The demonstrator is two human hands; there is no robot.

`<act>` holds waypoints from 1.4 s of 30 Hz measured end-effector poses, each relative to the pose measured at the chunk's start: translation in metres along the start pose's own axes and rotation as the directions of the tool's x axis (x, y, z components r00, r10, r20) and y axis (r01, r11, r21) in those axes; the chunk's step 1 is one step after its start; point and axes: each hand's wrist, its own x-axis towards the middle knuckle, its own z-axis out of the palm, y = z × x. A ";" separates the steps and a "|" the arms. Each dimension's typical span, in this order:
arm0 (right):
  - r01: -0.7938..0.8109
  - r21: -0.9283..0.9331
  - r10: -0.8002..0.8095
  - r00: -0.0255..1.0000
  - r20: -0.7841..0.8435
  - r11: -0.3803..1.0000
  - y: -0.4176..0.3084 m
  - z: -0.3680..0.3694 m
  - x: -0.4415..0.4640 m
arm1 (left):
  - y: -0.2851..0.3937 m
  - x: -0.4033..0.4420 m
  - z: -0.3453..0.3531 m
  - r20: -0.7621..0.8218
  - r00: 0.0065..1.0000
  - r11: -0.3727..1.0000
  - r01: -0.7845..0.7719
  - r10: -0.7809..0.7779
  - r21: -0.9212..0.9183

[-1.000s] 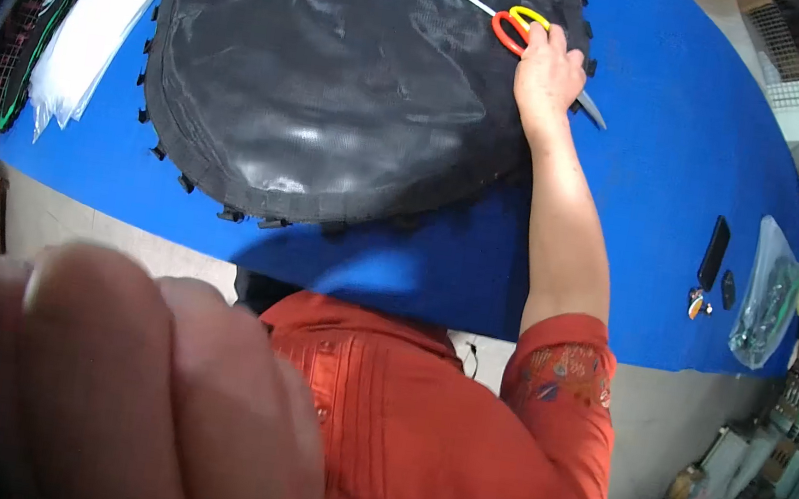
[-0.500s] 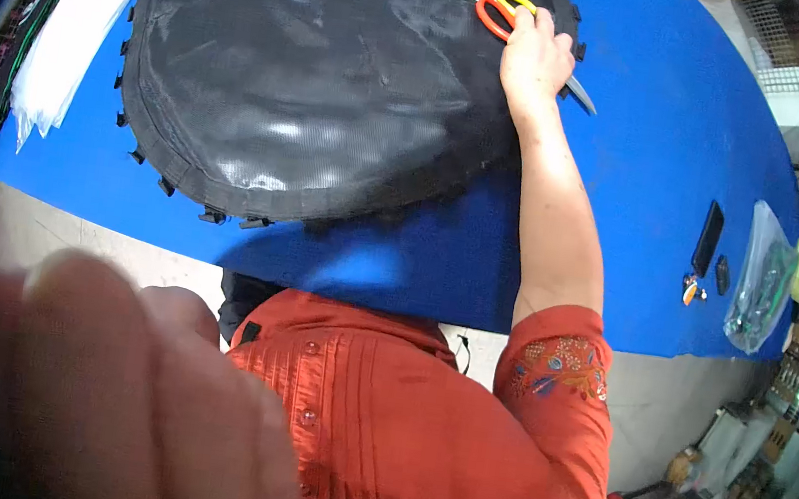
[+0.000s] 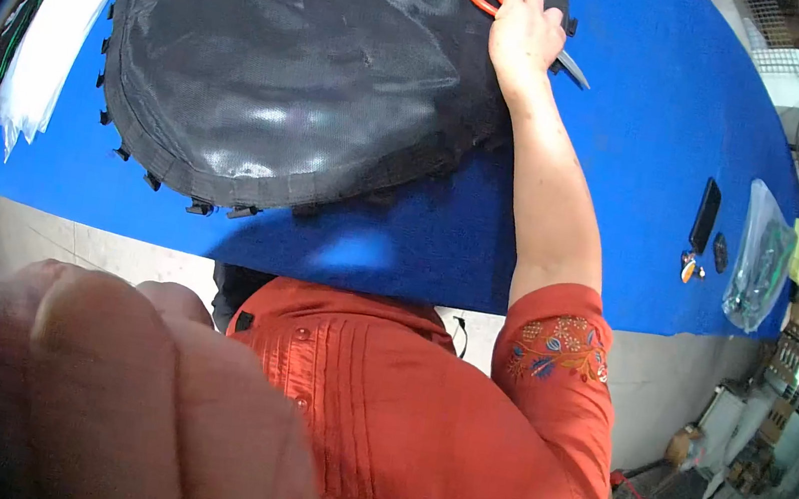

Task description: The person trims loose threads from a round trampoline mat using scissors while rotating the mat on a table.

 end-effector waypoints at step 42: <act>0.098 0.028 -0.089 0.966 -0.242 0.995 -0.002 0.004 -0.002 | -0.003 -0.007 0.009 -0.250 0.948 0.977 0.173 -0.200 -0.126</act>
